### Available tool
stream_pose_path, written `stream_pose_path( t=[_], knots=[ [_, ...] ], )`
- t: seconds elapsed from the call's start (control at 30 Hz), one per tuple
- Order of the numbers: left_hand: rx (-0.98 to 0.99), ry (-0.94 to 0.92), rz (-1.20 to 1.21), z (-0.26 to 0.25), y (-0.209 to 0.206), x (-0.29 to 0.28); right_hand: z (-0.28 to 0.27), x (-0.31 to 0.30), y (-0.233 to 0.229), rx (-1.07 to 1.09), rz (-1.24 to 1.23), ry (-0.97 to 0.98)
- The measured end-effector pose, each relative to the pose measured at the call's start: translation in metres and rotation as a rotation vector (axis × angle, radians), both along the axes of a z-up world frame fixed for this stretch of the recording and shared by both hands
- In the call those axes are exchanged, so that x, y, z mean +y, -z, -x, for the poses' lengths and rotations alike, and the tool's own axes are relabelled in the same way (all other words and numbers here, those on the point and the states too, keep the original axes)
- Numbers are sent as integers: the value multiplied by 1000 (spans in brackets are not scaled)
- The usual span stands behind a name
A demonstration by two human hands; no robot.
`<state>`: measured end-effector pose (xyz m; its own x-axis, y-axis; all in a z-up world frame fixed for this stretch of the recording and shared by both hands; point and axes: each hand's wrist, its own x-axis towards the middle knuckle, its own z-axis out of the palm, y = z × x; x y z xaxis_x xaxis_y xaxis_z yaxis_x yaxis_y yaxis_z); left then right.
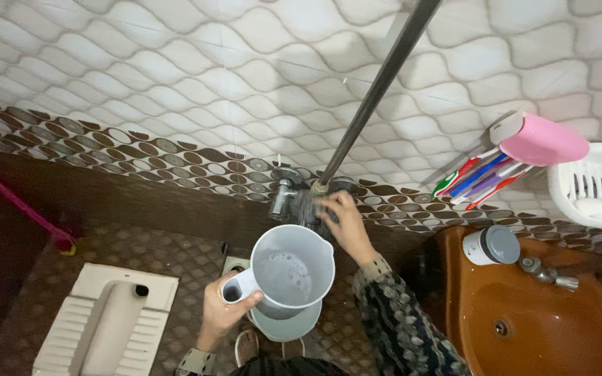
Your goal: The person fills a white pitcher with water from a wall tap and then uses a steel wool scrubber to clean the tap fixtures and the vertical pipe. The person repeatedly dips the scrubber into the pitcher and scrubs the metal surfaces.
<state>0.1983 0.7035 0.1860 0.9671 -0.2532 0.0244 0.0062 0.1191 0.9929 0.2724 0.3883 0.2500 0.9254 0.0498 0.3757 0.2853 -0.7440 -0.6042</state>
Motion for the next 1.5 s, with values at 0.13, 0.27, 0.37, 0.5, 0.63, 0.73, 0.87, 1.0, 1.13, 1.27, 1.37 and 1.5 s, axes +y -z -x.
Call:
stream_pose_path(
  t=[0.13, 0.27, 0.37, 0.5, 0.63, 0.73, 0.87, 1.0, 1.13, 1.27, 1.37, 1.5],
  knots=[
    [-43, 22, 18, -6, 2, 1, 19, -13, 6, 151, -2, -14],
    [-52, -6, 6, -6, -1, 1, 26, -49, 19, 82, -117, 230],
    [-56, 0, 17, -6, -2, 2, 20, -59, 32, 103, 13, 220],
    [-41, 38, -59, -5, 2, -2, -5, -57, 39, 81, 49, 257],
    [19, 29, 41, -11, -7, -2, 5, -65, 28, 72, 17, 167],
    [-4, -14, 84, -9, -5, -3, 19, -64, 28, 45, 143, 8],
    [-24, -76, 93, -7, 15, -5, 6, -64, 40, 59, 86, 121],
    [6, -110, 183, -9, 39, -5, -12, -71, 43, 99, 32, 158],
    [158, -163, 263, -14, 47, -8, 23, -65, 38, 72, 82, -2],
    [119, -117, 351, -25, 49, -21, 21, -54, 35, 160, 26, 136],
    [89, -50, 358, -27, 49, -28, -6, -60, 45, 1, -8, 223],
    [146, -61, 258, -30, 34, -31, -6, -75, 47, 39, 59, 144]
  ],
)
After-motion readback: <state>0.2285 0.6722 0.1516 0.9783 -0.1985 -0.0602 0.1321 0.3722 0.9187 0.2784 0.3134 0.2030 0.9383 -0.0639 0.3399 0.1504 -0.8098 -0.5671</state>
